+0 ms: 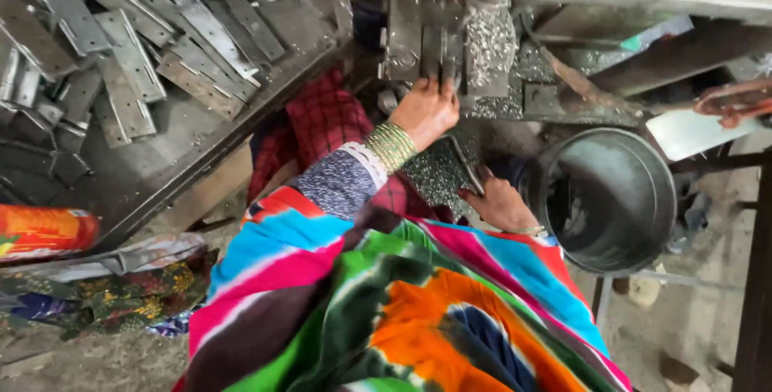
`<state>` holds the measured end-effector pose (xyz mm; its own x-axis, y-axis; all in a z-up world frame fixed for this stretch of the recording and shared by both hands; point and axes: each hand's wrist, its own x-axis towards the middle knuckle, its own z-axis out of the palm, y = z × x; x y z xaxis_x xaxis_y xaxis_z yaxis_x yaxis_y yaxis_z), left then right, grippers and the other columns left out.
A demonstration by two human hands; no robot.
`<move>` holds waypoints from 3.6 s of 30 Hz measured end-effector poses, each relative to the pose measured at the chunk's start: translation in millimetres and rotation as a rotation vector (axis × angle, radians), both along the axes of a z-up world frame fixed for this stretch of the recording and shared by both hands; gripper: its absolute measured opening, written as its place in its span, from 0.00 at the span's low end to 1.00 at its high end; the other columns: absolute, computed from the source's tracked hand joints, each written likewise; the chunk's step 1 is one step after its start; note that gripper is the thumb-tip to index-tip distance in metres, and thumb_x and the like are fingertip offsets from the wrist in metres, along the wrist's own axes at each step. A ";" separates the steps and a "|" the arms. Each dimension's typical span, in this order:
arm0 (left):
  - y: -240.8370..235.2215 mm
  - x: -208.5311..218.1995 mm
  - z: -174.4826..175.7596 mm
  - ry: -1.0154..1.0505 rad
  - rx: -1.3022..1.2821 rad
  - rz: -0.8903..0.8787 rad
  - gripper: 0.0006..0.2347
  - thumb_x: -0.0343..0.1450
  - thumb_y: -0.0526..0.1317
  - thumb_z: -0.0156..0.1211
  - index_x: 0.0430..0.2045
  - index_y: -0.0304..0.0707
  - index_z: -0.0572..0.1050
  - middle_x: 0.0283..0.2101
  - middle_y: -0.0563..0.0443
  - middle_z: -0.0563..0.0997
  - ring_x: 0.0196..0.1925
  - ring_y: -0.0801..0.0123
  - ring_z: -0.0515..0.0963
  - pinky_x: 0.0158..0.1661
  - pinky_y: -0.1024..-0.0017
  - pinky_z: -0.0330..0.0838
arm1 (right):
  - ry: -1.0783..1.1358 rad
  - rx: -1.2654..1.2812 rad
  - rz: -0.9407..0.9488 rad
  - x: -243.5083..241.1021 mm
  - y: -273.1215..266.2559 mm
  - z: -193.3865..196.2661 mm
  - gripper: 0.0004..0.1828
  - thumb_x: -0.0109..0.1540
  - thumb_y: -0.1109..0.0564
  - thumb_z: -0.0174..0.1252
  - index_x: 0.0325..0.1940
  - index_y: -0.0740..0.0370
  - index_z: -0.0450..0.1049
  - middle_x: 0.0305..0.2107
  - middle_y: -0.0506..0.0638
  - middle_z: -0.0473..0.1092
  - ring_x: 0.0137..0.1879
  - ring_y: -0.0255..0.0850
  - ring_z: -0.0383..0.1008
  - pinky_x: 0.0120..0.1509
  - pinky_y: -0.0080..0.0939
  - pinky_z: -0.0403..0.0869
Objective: The person picks metal hinge pieces from a tray, positions them into a press machine, and operates a lever by hand to press each piece.
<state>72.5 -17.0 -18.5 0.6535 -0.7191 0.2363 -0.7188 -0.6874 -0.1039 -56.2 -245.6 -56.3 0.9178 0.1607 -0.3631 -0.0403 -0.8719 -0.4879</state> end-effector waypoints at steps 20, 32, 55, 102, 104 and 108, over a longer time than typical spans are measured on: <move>30.5 -18.0 20.6 0.032 -0.338 0.308 0.25 0.73 0.53 0.60 0.58 0.34 0.74 0.70 0.47 0.68 0.74 0.56 0.61 0.66 0.34 0.45 | -0.086 -0.033 -0.149 -5.0 -15.9 -161.3 0.25 0.65 0.41 0.58 0.53 0.65 0.72 0.33 0.72 0.75 0.40 0.69 0.77 0.44 0.65 0.75; 13.6 14.6 15.3 -0.052 -0.207 0.410 0.11 0.72 0.42 0.59 0.41 0.35 0.82 0.60 0.49 0.76 0.71 0.50 0.63 0.66 0.31 0.46 | -0.097 -0.166 -0.144 -11.3 2.2 -110.8 0.27 0.62 0.42 0.59 0.59 0.61 0.71 0.29 0.68 0.76 0.36 0.67 0.78 0.42 0.64 0.76; 21.8 65.3 9.0 -0.058 -0.401 0.407 0.20 0.73 0.56 0.60 0.50 0.42 0.80 0.63 0.52 0.74 0.69 0.51 0.63 0.61 0.25 0.44 | -0.175 -0.065 -0.023 0.1 -16.2 -117.6 0.22 0.63 0.41 0.59 0.50 0.60 0.73 0.31 0.67 0.76 0.37 0.68 0.77 0.39 0.66 0.75; 23.6 96.3 27.2 0.177 -0.113 0.431 0.07 0.75 0.36 0.58 0.38 0.40 0.84 0.61 0.47 0.79 0.74 0.51 0.64 0.68 0.24 0.37 | -0.208 -0.151 -0.200 -22.0 -5.1 -146.0 0.17 0.68 0.41 0.55 0.53 0.53 0.71 0.29 0.67 0.76 0.36 0.69 0.77 0.40 0.69 0.74; 30.2 106.2 26.5 0.114 -0.183 0.419 0.08 0.70 0.37 0.60 0.37 0.41 0.84 0.60 0.47 0.78 0.71 0.50 0.64 0.64 0.22 0.36 | -0.249 -0.074 -0.151 -0.5 -2.2 -104.4 0.19 0.64 0.41 0.58 0.53 0.53 0.72 0.30 0.68 0.76 0.37 0.70 0.76 0.39 0.68 0.73; 30.0 37.1 32.0 0.076 -0.388 0.207 0.22 0.67 0.47 0.64 0.54 0.36 0.77 0.60 0.43 0.75 0.68 0.47 0.63 0.63 0.24 0.36 | -0.106 -0.102 -0.100 -4.0 10.1 1.5 0.24 0.64 0.39 0.60 0.56 0.56 0.72 0.33 0.68 0.77 0.42 0.67 0.78 0.43 0.65 0.75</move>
<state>109.6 13.0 13.5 0.8002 -0.4391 0.4085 -0.5579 -0.7950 0.2381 -60.1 -235.5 -54.8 0.9614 0.0337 -0.2729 -0.0826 -0.9113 -0.4033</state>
